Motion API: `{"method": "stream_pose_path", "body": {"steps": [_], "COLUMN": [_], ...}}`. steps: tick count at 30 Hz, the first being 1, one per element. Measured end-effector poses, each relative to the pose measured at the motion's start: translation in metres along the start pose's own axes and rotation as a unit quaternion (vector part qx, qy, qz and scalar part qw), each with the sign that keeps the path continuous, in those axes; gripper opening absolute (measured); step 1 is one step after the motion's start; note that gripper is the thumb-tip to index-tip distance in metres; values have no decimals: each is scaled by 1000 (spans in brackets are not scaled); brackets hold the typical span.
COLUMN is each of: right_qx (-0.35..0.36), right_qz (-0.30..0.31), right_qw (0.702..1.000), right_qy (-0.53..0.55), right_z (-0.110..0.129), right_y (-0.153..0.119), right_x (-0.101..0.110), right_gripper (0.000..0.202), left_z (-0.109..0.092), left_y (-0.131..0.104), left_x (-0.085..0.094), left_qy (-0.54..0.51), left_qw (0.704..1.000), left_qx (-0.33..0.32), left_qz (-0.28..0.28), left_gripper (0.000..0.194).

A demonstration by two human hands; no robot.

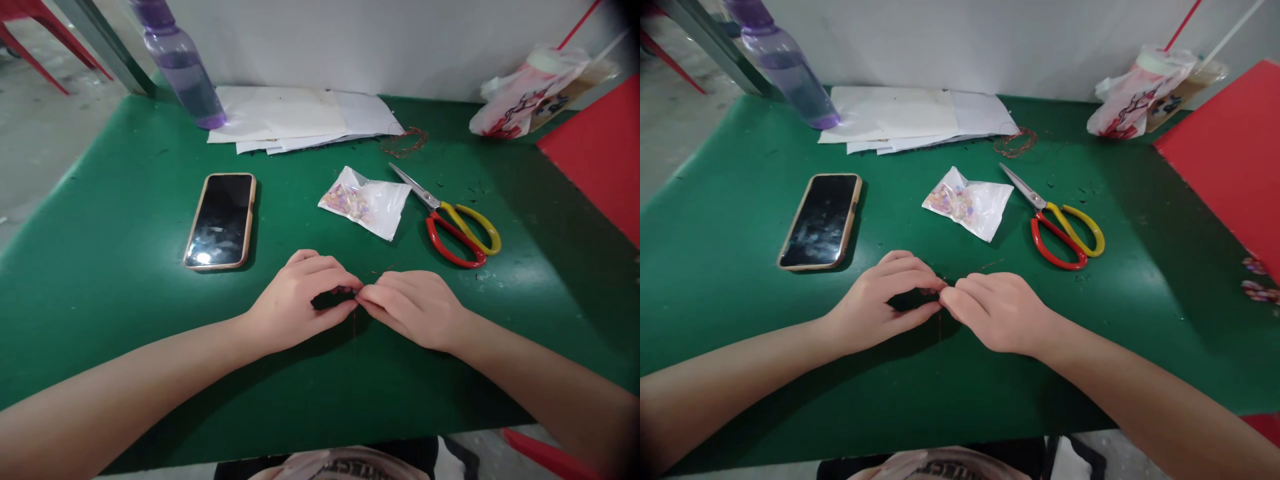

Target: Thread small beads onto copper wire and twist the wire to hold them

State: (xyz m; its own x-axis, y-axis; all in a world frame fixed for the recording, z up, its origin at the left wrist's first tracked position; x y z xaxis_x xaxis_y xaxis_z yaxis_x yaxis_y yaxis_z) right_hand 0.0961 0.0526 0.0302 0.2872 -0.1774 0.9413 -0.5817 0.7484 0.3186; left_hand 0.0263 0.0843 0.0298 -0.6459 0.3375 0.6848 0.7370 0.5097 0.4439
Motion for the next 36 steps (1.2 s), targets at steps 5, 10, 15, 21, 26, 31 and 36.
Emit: {"method": "stream_pose_path", "body": {"steps": [5,10,15,21,26,31,36], "right_qx": [-61,-53,-88,-125,-112,-97,-108], "right_qz": [2,20,39,101,129,144,182], "right_qw": [998,998,995,987,984,984,974], "right_qy": [-8,-10,0,24,44,49,81], "right_z": [-9,-8,-12,-18,-20,-20,-24], "right_y": [4,4,5,6,6,5,5], "right_x": [1,-2,-4,-12,-15,-16,-19], "right_gripper": [16,19,21,28,29,26,26], "left_z": [4,6,3,0,1,2,5], "left_y": [-1,-2,0,1,1,1,-1], "left_x": [4,4,2,-2,-4,-5,-4], "left_qy": [33,47,56,59,60,58,44], "left_qw": [999,999,998,998,998,998,998], "left_qx": [7,19,12,5,7,10,22], "left_qz": [-19,-14,-3,16,25,31,32], "left_gripper": [8,7,7,8,9,8,6]}}
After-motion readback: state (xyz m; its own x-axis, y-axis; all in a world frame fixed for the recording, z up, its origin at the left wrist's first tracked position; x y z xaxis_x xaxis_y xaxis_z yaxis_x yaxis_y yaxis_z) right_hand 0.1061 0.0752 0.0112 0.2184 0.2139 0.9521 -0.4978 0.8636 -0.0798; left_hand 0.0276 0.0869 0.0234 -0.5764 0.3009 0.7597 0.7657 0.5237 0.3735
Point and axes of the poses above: each hand's wrist, its own y-axis towards the middle knuckle, its own x-axis out of the back of the hand, z = x × y, the point moved 10 cm from there along y, towards the middle knuckle, and after that the axes turned 13 degrees about -x, right-handed, at the moved point
